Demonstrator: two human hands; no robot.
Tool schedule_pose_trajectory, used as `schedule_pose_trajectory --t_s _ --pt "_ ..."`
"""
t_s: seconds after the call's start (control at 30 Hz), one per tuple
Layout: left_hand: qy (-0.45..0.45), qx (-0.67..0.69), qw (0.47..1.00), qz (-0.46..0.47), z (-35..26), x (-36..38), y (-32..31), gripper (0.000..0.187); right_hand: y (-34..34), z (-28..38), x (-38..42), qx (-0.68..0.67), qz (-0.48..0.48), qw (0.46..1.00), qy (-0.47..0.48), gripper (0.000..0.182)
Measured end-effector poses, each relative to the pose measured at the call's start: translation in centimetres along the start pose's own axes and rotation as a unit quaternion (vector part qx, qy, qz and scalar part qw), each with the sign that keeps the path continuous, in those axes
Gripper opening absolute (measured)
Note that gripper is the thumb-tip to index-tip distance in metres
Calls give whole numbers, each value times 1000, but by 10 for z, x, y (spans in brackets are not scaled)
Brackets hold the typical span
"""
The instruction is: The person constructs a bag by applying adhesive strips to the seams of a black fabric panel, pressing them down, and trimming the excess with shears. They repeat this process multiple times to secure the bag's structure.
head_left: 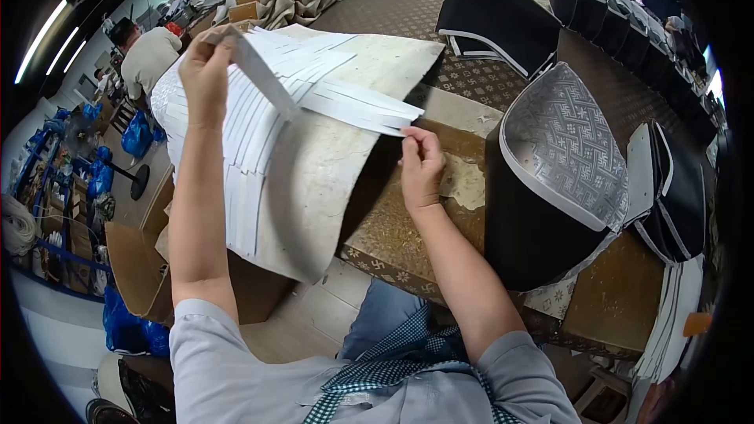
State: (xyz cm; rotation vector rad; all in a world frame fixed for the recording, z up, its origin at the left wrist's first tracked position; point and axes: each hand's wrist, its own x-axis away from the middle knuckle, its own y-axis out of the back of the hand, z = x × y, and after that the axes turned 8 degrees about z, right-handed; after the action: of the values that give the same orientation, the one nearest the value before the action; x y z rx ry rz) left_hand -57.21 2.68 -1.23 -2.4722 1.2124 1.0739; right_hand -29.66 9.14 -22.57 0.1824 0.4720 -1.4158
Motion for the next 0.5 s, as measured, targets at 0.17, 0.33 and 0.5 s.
schedule_pose_trajectory --t_s 0.17,0.33,0.5 --pt "-31 -34 993 108 -2 31 -48 18 19 37 -15 -211 -112 969 -59 21" --pt "-22 -88 985 144 -7 48 -76 16 14 67 2 90 174 970 145 32" --pt "-35 -168 970 169 -29 56 -88 16 -27 34 48 312 426 821 218 55"
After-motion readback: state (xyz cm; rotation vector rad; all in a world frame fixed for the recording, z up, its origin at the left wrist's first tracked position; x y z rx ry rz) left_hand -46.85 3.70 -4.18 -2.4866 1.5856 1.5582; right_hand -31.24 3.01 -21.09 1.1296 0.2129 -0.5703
